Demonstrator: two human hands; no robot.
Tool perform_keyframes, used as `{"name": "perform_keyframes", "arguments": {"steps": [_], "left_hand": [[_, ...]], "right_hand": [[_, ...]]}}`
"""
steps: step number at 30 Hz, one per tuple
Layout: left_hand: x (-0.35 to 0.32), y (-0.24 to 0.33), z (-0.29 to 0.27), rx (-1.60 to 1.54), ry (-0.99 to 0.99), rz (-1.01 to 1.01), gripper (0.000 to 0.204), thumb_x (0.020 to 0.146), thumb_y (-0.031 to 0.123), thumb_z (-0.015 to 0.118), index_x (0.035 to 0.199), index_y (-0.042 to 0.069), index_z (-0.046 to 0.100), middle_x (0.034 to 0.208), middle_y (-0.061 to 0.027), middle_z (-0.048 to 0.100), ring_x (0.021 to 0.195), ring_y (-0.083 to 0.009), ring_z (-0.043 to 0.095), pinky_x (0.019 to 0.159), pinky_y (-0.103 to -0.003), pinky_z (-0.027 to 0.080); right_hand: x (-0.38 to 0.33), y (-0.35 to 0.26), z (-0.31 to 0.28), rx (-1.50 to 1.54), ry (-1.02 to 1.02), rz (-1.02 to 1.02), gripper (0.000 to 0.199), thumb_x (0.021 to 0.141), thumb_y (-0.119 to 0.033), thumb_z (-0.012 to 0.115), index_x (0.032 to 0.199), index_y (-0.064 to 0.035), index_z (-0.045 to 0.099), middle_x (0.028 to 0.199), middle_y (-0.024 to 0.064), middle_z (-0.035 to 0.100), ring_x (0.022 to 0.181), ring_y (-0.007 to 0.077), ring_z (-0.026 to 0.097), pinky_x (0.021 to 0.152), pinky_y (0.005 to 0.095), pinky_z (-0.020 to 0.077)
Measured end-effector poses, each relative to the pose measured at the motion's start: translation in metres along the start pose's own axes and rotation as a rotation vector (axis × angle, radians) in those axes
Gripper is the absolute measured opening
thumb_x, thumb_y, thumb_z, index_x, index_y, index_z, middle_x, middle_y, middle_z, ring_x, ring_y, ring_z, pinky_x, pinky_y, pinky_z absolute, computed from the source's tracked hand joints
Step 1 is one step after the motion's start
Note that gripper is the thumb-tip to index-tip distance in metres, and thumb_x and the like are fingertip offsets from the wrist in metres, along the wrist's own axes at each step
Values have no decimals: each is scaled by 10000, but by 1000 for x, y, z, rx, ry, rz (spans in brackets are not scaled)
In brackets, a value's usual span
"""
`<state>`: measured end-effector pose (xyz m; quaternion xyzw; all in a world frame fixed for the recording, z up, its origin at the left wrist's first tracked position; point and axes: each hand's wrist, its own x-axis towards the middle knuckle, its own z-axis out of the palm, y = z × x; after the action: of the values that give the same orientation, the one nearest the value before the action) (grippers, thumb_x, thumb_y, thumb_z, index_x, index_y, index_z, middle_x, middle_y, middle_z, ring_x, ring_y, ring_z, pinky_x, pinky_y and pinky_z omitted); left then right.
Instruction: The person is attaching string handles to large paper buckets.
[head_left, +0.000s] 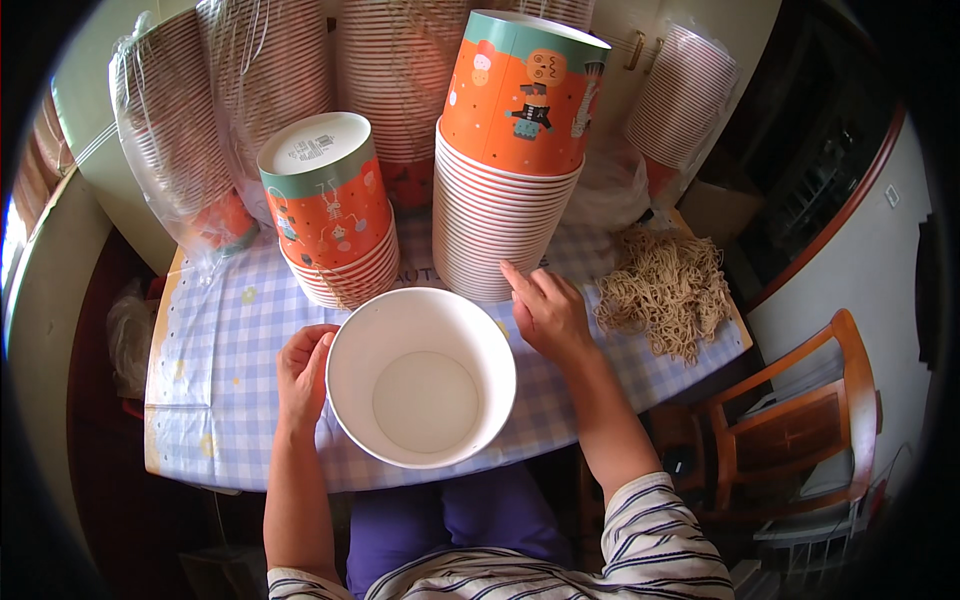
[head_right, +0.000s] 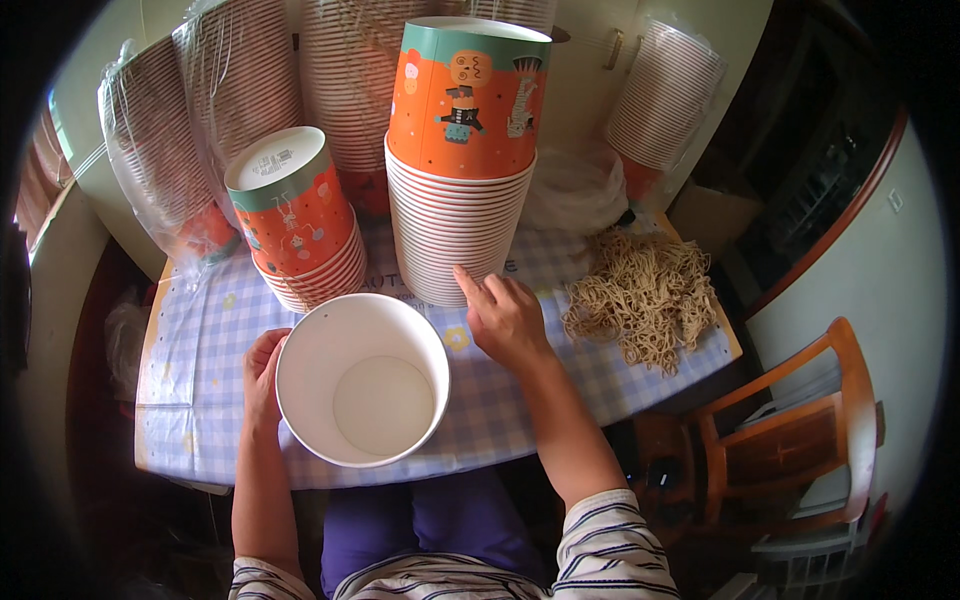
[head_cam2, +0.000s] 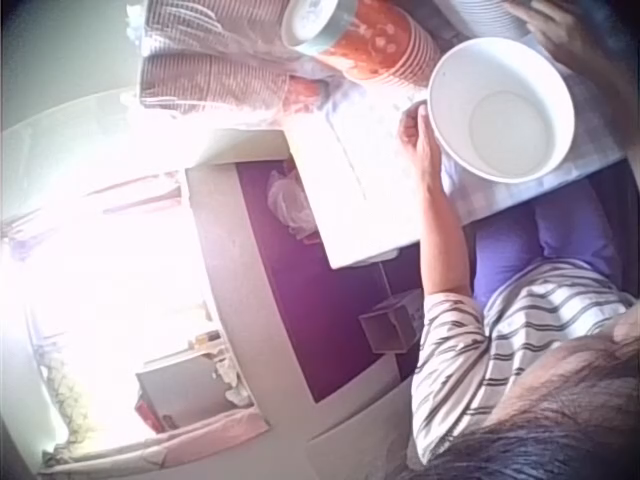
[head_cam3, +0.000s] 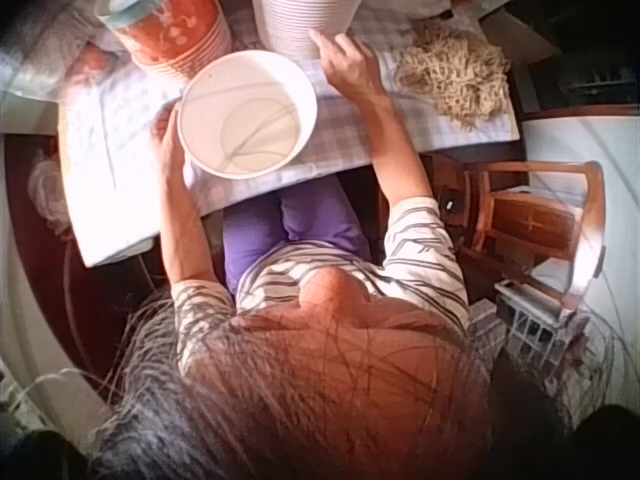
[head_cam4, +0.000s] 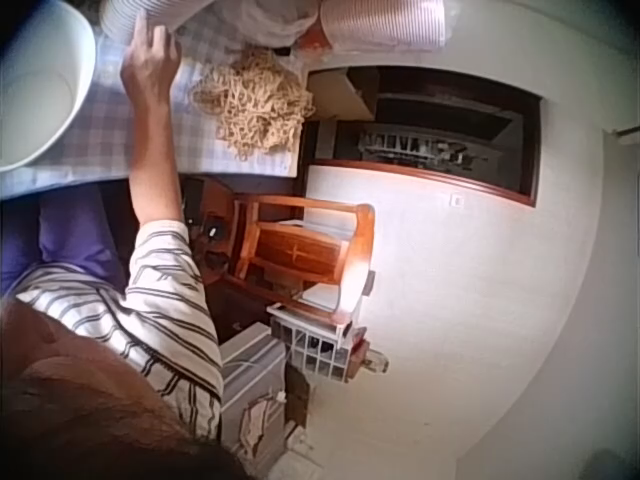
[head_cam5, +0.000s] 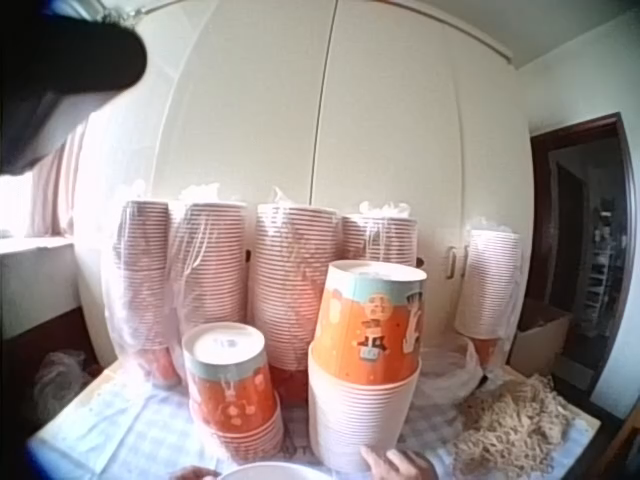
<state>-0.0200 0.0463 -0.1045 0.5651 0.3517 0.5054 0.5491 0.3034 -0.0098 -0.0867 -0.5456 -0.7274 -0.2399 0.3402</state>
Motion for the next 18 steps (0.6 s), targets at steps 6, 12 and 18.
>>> {"name": "perform_keyframes", "arguments": {"steps": [6, 12, 18], "left_hand": [[-1, 2, 1, -14, 6, 2, 202, 931, 143, 558, 971, -46, 618, 834, -38, 645, 721, -72, 568, 646, -213, 456], [-1, 2, 1, -3, 7, 7, 202, 932, 141, 557, 973, -47, 616, 838, -39, 646, 725, -74, 572, 651, -213, 458], [0, 2, 2, 11, 11, 0, 205, 934, 146, 556, 975, -44, 619, 831, -40, 647, 726, -73, 573, 651, -214, 461]], "right_hand": [[-1, 0, -1, 22, 8, 1, 482, 705, -20, 603, 1180, -102, 609, 734, 47, 505, 655, 227, 554, 599, 367, 482], [0, 1, -1, 67, 0, -27, 393, 755, -22, 572, 1143, -63, 624, 708, 55, 517, 645, 240, 540, 595, 362, 473], [-1, 2, -1, 40, -4, -6, 409, 750, -17, 573, 1153, -70, 622, 706, 55, 515, 647, 238, 547, 590, 358, 478]]}}
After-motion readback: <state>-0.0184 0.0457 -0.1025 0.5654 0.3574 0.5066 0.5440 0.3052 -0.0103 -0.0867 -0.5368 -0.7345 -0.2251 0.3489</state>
